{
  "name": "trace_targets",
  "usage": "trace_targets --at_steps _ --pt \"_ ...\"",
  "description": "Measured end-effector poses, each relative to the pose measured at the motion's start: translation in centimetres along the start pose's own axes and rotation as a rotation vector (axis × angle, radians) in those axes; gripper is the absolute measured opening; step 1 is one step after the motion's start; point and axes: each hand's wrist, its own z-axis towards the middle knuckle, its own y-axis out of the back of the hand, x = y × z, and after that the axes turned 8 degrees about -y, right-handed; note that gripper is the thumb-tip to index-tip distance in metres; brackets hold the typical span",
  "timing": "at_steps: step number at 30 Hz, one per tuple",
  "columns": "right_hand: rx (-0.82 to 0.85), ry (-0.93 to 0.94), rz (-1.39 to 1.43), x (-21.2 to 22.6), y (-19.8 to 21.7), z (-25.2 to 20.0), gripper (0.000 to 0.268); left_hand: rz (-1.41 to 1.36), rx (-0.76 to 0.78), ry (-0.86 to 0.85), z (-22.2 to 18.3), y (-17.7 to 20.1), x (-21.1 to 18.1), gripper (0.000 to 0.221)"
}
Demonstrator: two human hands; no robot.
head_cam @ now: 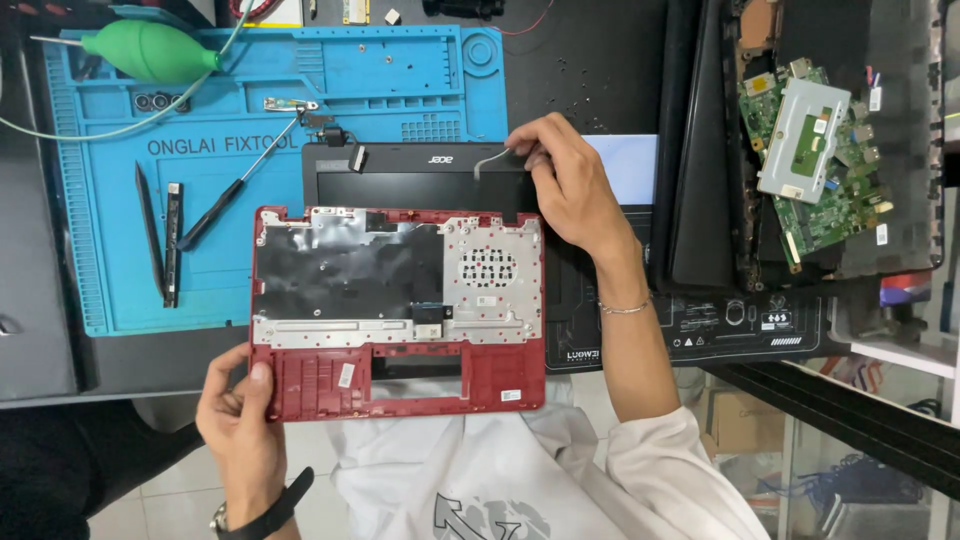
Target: Disassembling a laptop to access internal components and the screen assembly.
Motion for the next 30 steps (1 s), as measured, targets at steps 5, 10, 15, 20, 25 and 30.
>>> trace_targets --at_steps 5,10,15,20,25,30 --pt "-0.07 -0.046 0.037 0.5 0.5 -0.1 0.017 -0.012 -0.016 -0.052 -0.1 3.9 -2.5 0.03" --pt "-0.062 -0.146 0.089 2.7 1.7 -1.4 0.013 -0.026 0.02 -0.231 0.1 5.9 -3.9 0.017" --pt "0.224 -0.372 0.872 3.5 2.9 -7.6 0.063 -0.286 0.056 -0.217 1.9 -2.7 -3.9 0.025" --pt "-0.006 -0.241 1.481 2.0 4.2 -13.8 0.073 -0.351 0.248 -0.081 3.1 -14.1 -3.8 0.027" --pt "-0.296 -0.241 1.517 0.3 8.3 -18.6 0.064 -0.269 0.543 -0.083 5.8 -22.7 -3.8 0.029" --pt "-0.724 -0.351 1.167 -0.2 8.6 -22.0 0.055 -0.148 0.698 -0.043 6.9 -31.7 -4.8 0.035"
